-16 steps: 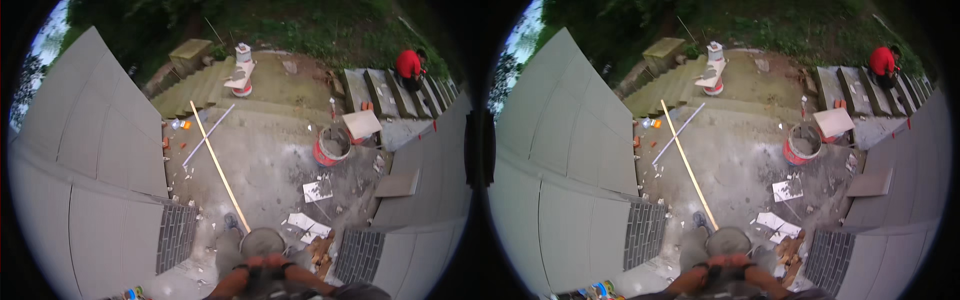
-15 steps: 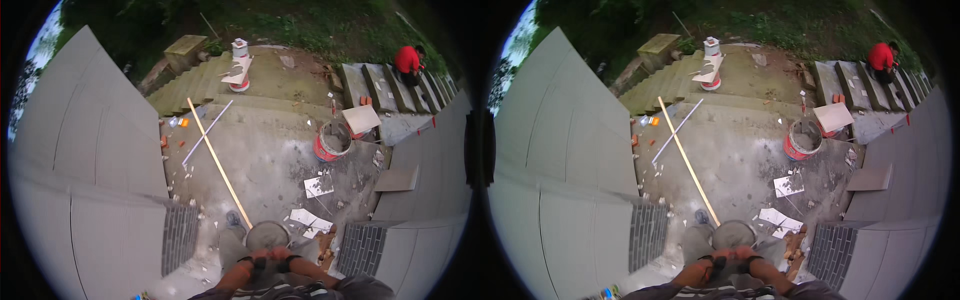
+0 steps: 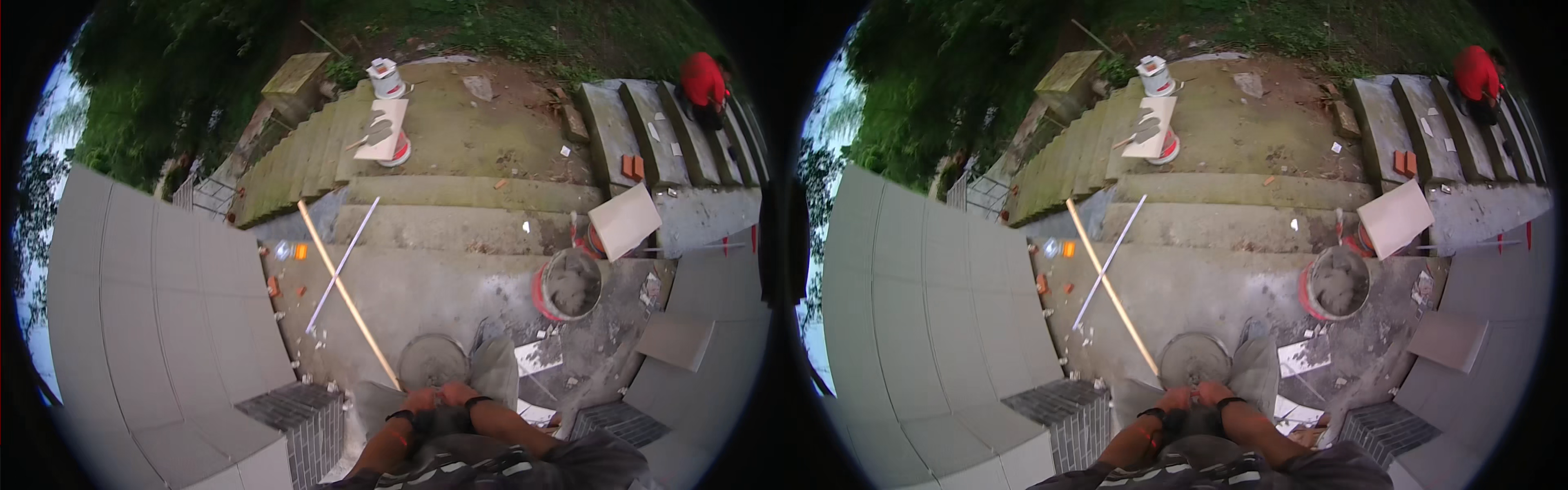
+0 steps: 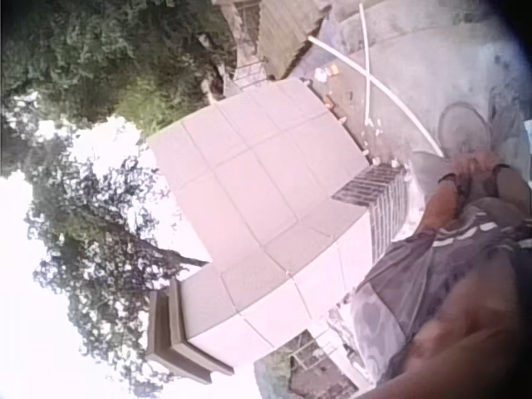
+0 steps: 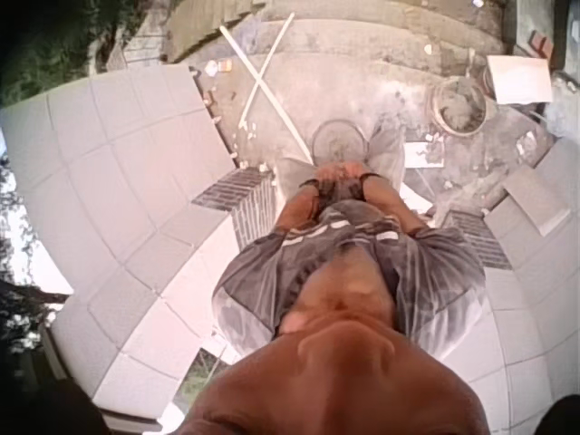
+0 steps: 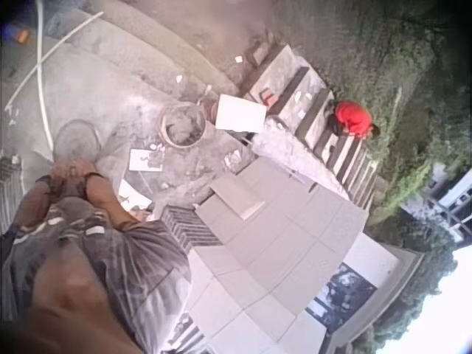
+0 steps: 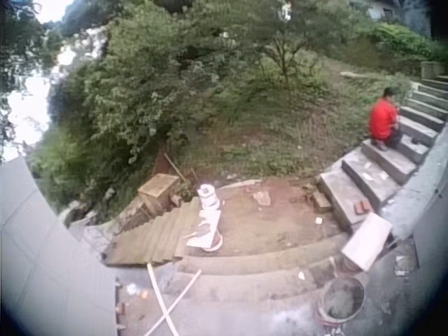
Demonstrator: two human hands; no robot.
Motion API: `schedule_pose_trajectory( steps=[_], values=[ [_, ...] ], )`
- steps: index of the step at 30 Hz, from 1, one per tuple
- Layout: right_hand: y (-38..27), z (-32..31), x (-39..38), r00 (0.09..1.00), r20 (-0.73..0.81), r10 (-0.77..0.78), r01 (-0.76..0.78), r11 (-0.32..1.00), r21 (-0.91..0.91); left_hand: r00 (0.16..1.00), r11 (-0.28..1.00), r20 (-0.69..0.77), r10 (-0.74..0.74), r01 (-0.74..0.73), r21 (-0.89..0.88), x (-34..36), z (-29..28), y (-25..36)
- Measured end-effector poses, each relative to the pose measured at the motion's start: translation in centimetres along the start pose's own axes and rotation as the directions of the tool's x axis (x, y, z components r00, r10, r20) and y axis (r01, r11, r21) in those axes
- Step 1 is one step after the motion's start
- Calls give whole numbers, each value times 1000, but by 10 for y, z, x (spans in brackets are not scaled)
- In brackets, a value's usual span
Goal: Applying mortar to tiles and installing them on an exterior wall.
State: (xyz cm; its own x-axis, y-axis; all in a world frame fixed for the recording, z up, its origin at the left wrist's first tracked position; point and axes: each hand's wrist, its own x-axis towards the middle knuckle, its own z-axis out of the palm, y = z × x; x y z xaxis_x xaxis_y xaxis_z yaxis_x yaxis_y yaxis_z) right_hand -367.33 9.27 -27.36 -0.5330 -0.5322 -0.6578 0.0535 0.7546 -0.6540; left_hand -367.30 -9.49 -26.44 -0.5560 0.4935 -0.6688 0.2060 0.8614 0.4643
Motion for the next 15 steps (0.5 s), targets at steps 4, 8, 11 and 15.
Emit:
schedule_pose_trajectory(
  steps=[4,8,11,15],
  values=[
    [18,-127,43,1000,-12,29,-29,997,-75,987,997,141,83,-83,-6,92,-127,23],
    [-2,-250,90,997,-61,41,-49,989,-139,997,995,52,62,-58,-83,171,-198,-18],
    [24,-320,145,963,-70,261,-268,958,-105,962,970,245,118,-59,-237,254,-302,-19],
    [40,-439,221,945,-146,294,-318,929,-191,975,921,-18,222,-216,-324,357,-395,-45]
  ],
)
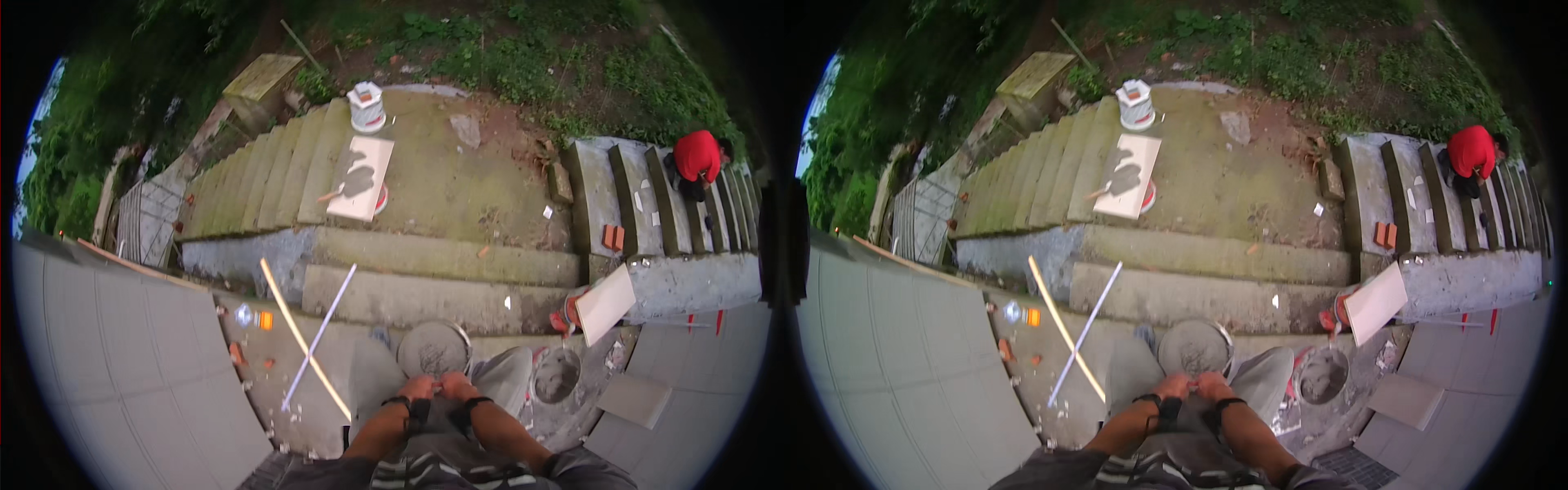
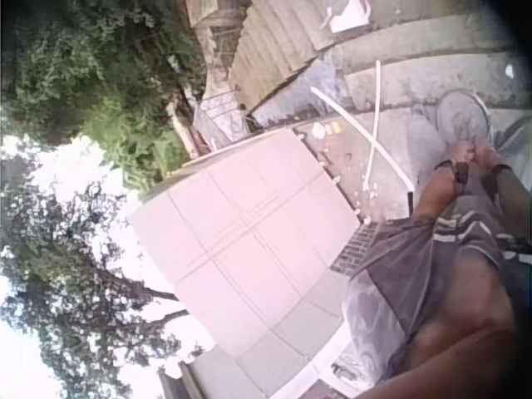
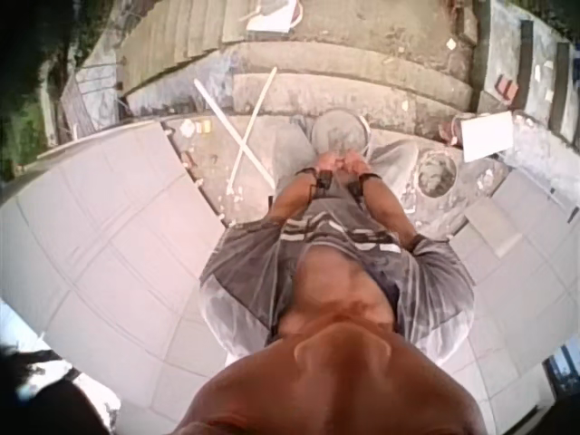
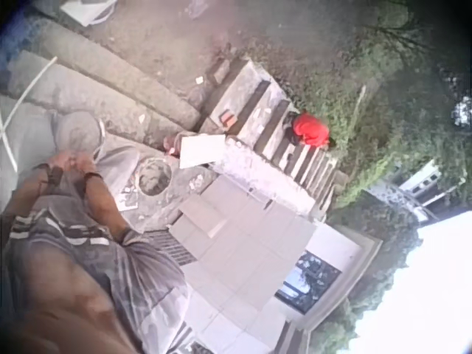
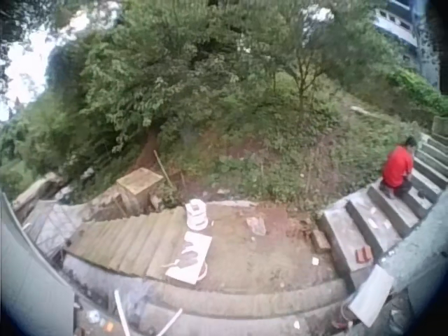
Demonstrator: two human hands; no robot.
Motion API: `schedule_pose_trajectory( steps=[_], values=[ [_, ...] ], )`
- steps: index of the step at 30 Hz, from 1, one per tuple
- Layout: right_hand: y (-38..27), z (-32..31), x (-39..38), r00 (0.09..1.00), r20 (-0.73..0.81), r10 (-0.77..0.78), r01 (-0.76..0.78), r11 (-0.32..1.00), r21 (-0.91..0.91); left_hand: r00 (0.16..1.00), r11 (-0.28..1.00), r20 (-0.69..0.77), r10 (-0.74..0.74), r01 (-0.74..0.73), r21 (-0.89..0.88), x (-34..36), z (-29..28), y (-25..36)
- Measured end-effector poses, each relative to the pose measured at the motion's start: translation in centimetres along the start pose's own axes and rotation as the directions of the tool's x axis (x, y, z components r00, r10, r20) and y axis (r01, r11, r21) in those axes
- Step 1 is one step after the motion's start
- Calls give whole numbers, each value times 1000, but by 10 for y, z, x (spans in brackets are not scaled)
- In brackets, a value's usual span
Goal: Applying mortar to tiles and installing them on an exterior wall.
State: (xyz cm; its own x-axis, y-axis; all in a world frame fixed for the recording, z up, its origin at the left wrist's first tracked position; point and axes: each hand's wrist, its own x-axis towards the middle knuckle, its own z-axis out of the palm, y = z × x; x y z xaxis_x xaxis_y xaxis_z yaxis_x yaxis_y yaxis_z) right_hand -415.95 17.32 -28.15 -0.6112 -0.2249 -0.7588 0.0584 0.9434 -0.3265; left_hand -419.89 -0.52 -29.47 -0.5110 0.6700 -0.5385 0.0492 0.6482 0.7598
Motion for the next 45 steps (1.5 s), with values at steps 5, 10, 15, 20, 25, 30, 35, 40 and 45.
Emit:
schedule_pose_trajectory(
  steps=[5,10,15,20,25,30,35,40,45],
  values=[
    [33,-83,75,999,12,-49,49,997,57,999,993,48,19,-24,115,81,-86,13],
    [134,-182,192,979,21,-205,197,962,190,987,968,32,-157,147,205,238,-152,34],
    [204,-235,284,985,-64,-162,174,929,327,990,948,-1,-143,138,286,363,-204,27],
    [248,-342,383,966,124,-226,210,969,132,977,992,214,6,-33,125,501,-287,-19],
    [286,-397,494,981,-63,-184,189,978,93,964,994,255,71,-49,-93,627,-330,-65],
    [329,-510,550,986,128,-111,98,990,104,963,992,270,8,26,-121,722,-388,-59],
    [444,-568,720,925,122,-359,349,932,94,981,977,52,-189,182,115,880,-447,-69],
    [548,-644,836,869,98,-486,490,871,-27,948,975,-249,-198,216,47,994,-501,-17],
    [522,-759,875,948,265,-174,214,968,-128,945,960,-184,-270,249,-129,1059,-559,-37]
  ],
)
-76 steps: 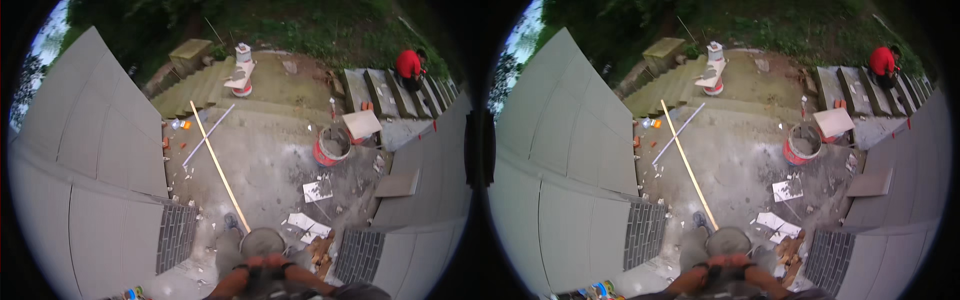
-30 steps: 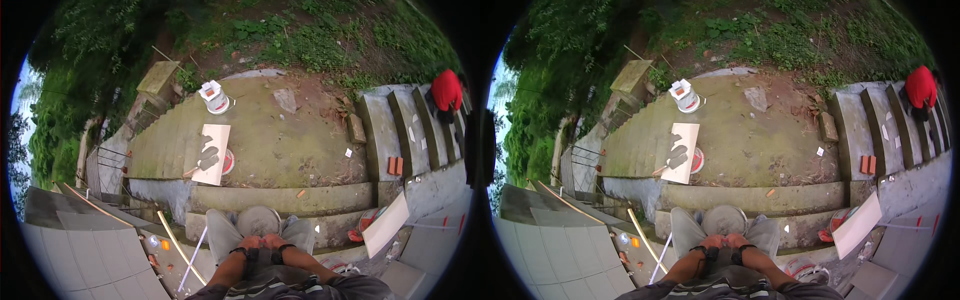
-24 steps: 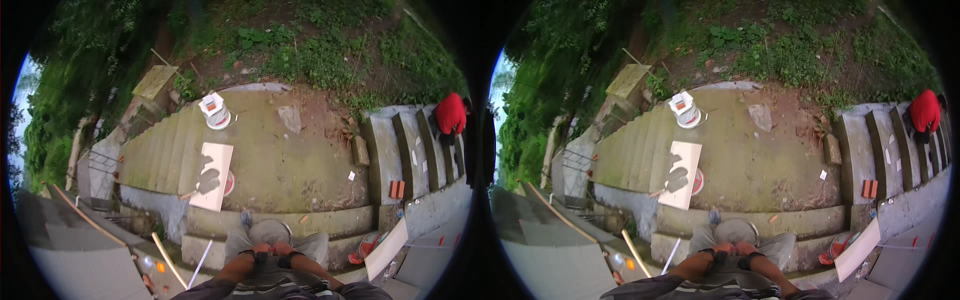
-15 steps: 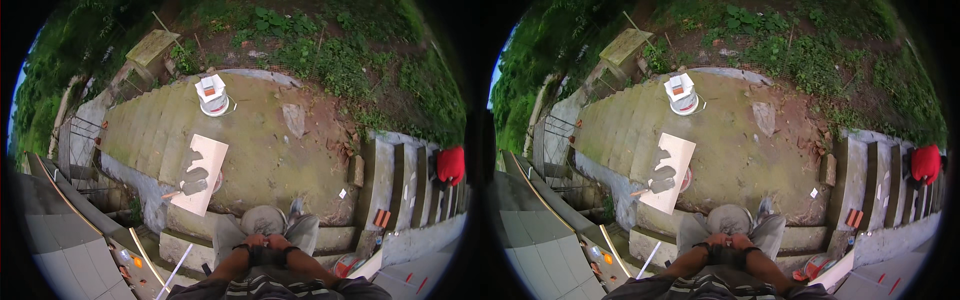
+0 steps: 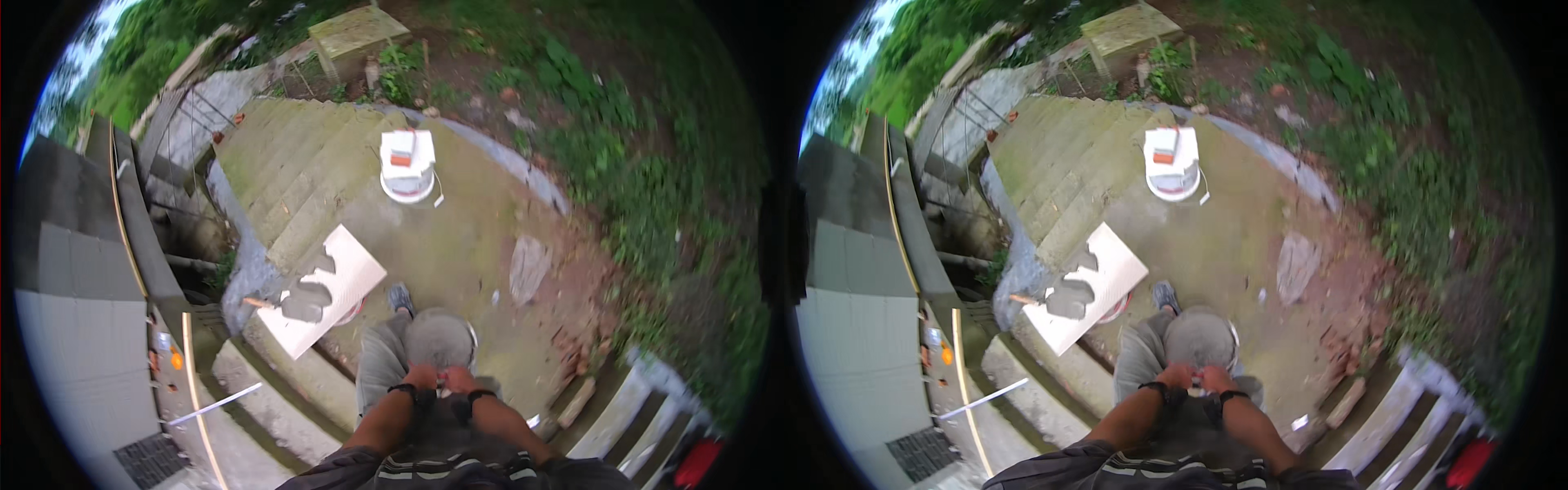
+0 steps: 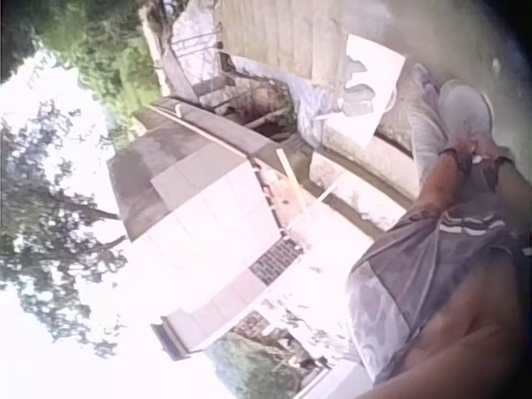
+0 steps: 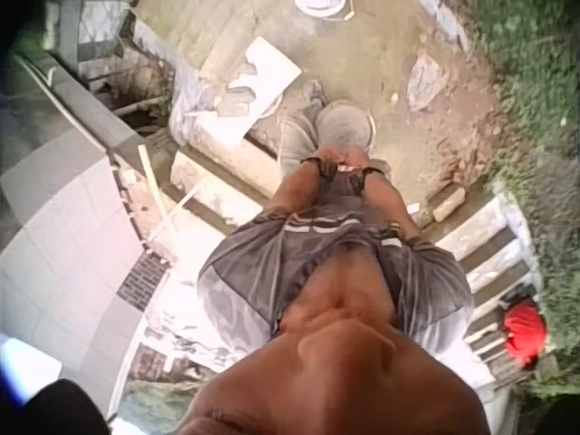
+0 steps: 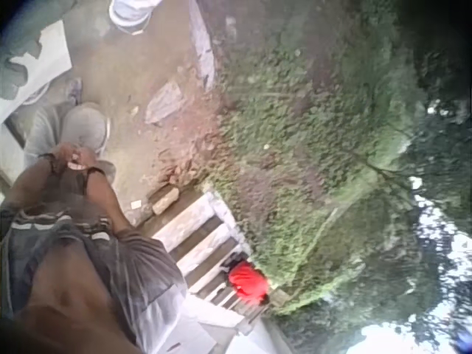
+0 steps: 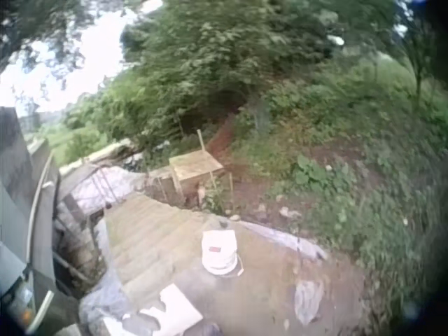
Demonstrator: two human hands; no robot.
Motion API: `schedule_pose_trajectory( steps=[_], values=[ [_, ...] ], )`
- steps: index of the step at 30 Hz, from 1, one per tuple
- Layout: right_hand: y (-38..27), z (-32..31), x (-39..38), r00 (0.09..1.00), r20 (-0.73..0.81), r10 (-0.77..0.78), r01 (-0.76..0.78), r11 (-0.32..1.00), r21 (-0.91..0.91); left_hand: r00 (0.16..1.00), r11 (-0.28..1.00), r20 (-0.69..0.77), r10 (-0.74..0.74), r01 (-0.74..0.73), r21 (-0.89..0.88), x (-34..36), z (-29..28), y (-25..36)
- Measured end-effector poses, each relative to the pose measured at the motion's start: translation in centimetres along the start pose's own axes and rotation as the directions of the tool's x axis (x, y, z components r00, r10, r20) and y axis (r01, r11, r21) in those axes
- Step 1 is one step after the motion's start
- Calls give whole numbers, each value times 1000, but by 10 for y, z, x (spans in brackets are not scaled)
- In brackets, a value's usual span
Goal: Applying mortar to tiles and installing them on an exterior wall.
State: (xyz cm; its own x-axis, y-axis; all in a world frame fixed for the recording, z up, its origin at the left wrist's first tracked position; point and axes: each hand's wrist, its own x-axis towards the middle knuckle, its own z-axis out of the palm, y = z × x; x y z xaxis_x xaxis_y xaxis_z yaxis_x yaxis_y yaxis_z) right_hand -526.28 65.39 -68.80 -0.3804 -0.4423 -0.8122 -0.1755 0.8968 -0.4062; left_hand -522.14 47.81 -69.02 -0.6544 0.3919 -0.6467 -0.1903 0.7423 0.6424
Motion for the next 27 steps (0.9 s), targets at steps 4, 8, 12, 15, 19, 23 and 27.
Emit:
schedule_pose_trajectory(
  steps=[4,8,12,15,19,23,27],
  values=[
    [-56,-127,79,927,112,-358,376,886,-271,977,959,-110,-184,154,-239,69,-2,-100],
    [0,-232,103,978,181,105,-31,927,-374,998,955,-38,-55,41,-293,88,-221,21],
    [-97,-314,156,958,282,-41,179,857,-484,965,921,-260,37,-134,-366,140,-210,-38],
    [-84,-348,197,938,292,-189,313,824,-473,957,918,-282,-68,-51,-394,170,-232,-40],
    [-76,-396,286,864,364,-348,481,784,-392,851,875,-321,-416,279,-397,226,-255,-44],
    [-58,-440,364,761,365,-536,649,620,-442,549,901,-716,-431,304,-309,283,-311,-57],
    [-50,-461,388,773,299,-559,622,579,-527,613,769,-478,-629,402,-497,307,-332,-44]
  ],
)
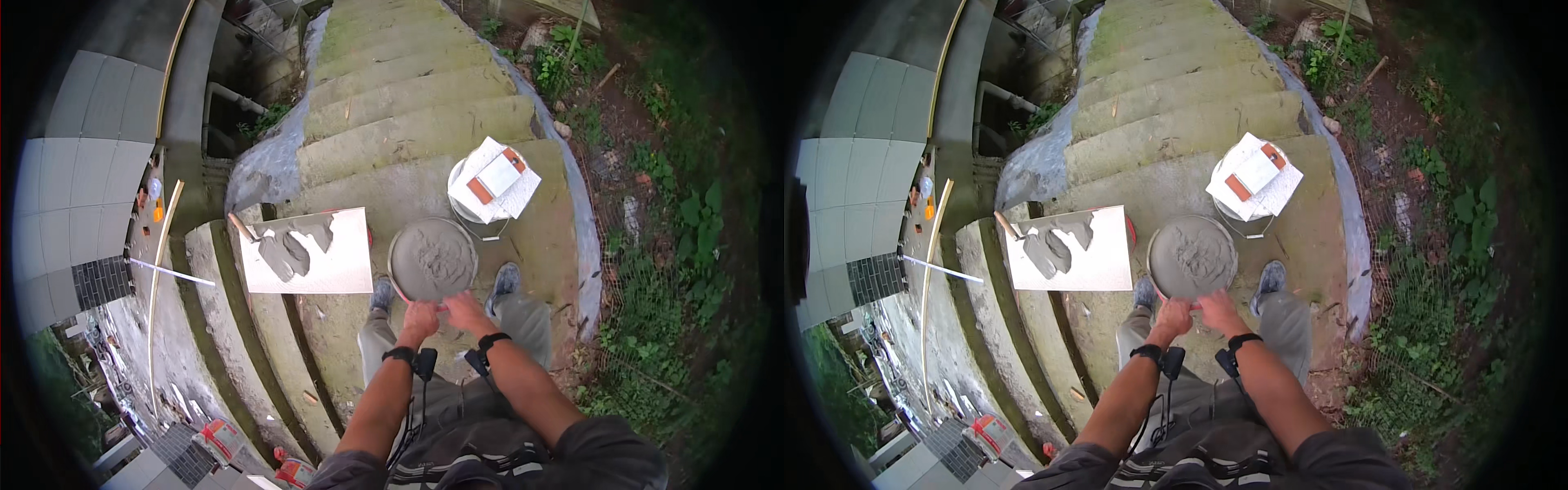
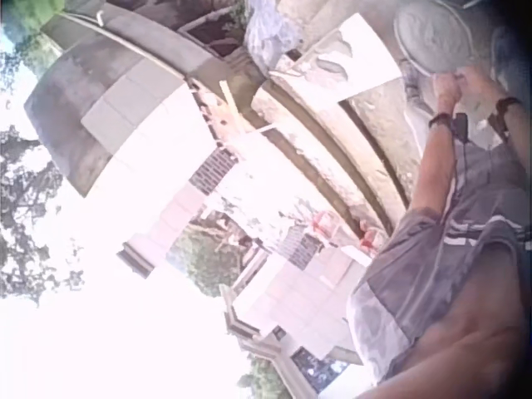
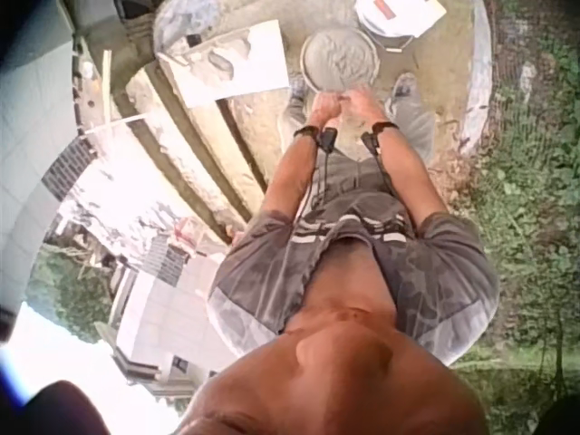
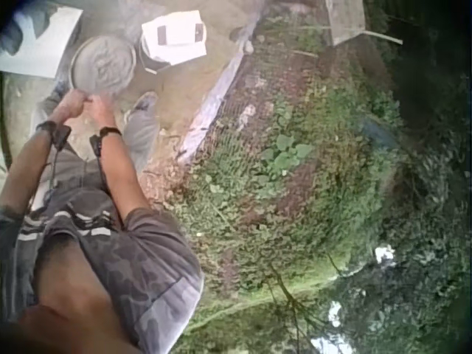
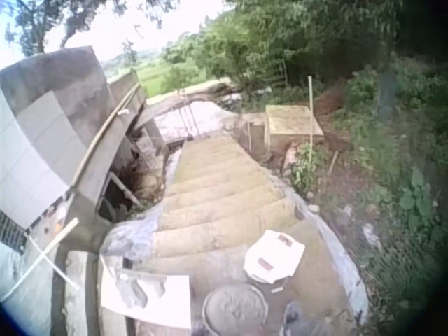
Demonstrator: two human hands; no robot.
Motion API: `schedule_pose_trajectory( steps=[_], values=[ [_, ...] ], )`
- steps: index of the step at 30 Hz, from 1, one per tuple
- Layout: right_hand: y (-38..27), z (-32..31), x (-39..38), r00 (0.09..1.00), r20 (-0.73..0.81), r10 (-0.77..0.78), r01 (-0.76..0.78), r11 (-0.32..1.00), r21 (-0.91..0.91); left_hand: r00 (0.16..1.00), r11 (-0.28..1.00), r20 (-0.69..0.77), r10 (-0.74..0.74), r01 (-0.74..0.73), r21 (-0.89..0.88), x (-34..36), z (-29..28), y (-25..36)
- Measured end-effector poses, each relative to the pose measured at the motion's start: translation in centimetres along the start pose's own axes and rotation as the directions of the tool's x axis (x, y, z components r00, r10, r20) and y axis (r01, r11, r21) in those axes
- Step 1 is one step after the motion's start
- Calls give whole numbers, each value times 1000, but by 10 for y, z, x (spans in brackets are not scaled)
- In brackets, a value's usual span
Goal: Applying mortar to tiles and installing them on an exterior wall.
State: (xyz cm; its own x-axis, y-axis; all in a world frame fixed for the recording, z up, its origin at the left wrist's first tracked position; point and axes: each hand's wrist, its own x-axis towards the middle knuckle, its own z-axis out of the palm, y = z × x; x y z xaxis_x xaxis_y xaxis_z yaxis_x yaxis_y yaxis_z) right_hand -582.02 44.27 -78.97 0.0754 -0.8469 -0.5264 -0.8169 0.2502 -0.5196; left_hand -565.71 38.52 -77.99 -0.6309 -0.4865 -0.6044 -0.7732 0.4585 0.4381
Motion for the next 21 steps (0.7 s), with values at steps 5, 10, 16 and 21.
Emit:
schedule_pose_trajectory(
  steps=[5,10,16,21],
  values=[
    [-2,14,-39,996,-17,-86,87,992,92,958,985,261,-121,84,148,-10,4,3],
    [48,14,-93,998,24,-64,60,987,146,927,982,337,-168,128,138,-31,7,23],
    [189,-107,-244,897,-97,432,-364,845,392,914,976,348,-209,216,21,-42,-10,95],
    [330,-114,-432,708,-33,705,-691,702,175,977,967,41,-210,214,-136,27,-106,190]
  ],
)
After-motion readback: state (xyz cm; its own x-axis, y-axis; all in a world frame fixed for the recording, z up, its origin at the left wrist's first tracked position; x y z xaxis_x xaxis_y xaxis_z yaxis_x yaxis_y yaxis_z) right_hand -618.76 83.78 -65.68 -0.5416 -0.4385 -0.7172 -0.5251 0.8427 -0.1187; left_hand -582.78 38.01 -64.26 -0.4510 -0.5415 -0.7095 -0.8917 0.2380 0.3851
